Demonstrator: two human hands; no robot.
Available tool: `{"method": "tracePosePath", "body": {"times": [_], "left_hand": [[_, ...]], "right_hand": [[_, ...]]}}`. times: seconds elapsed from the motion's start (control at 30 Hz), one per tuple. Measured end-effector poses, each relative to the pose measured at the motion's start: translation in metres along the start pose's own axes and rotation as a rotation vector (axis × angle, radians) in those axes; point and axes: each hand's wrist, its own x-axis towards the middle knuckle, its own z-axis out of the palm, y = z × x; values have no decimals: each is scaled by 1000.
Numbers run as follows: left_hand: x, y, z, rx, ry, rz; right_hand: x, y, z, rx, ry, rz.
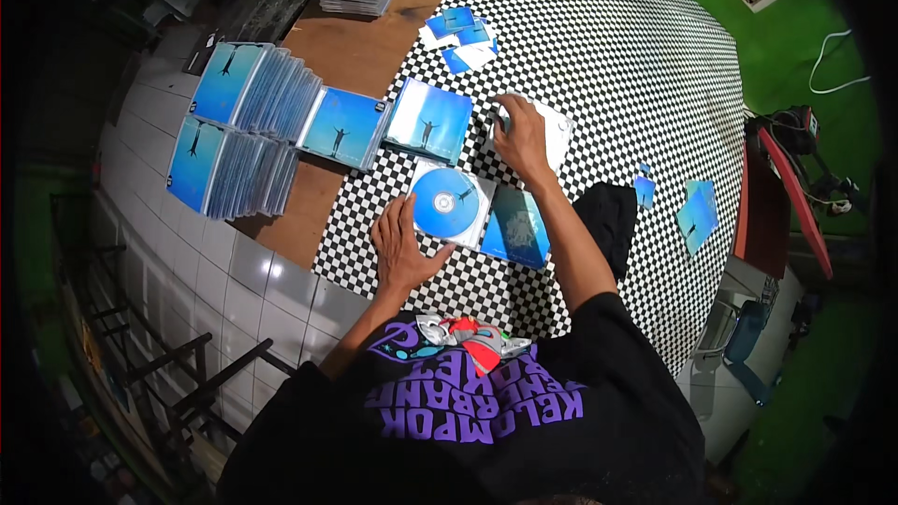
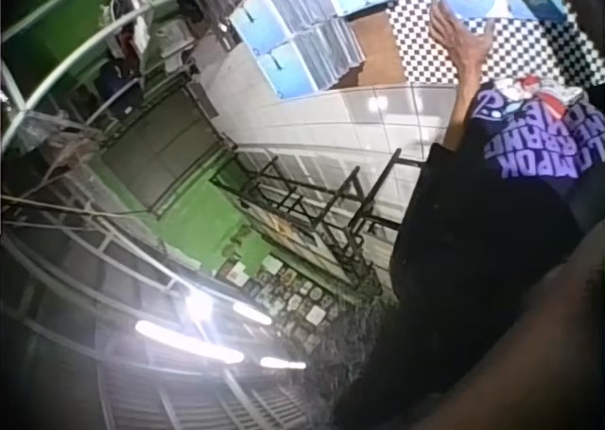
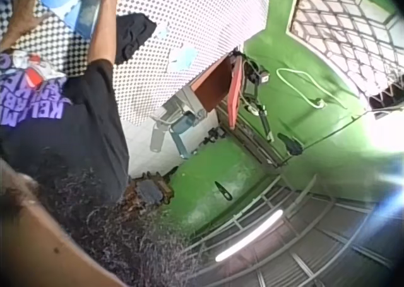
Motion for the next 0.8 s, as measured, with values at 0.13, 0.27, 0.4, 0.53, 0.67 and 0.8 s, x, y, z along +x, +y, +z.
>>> {"method": "tracePosePath", "body": {"times": [0.13, 0.27, 0.4, 0.53, 0.67, 0.8], "left_hand": [[4, 2, -1, 36, -19, -12], [4, 1, -1, 54, -49, -25], [0, 0, -2, 75, -73, -28], [-2, 1, -2, 77, -85, -21], [-5, -2, 1, 76, -85, -13], [-5, 0, 1, 93, -64, -5]], "right_hand": [[63, 16, 41, -183, 143, -100], [88, 26, 64, -297, 77, -53], [88, 19, 68, -361, 5, -5], [80, 11, 51, -447, -90, -49], [74, 10, 37, -420, 90, -40], [42, -9, 10, 75, 254, 165]]}}
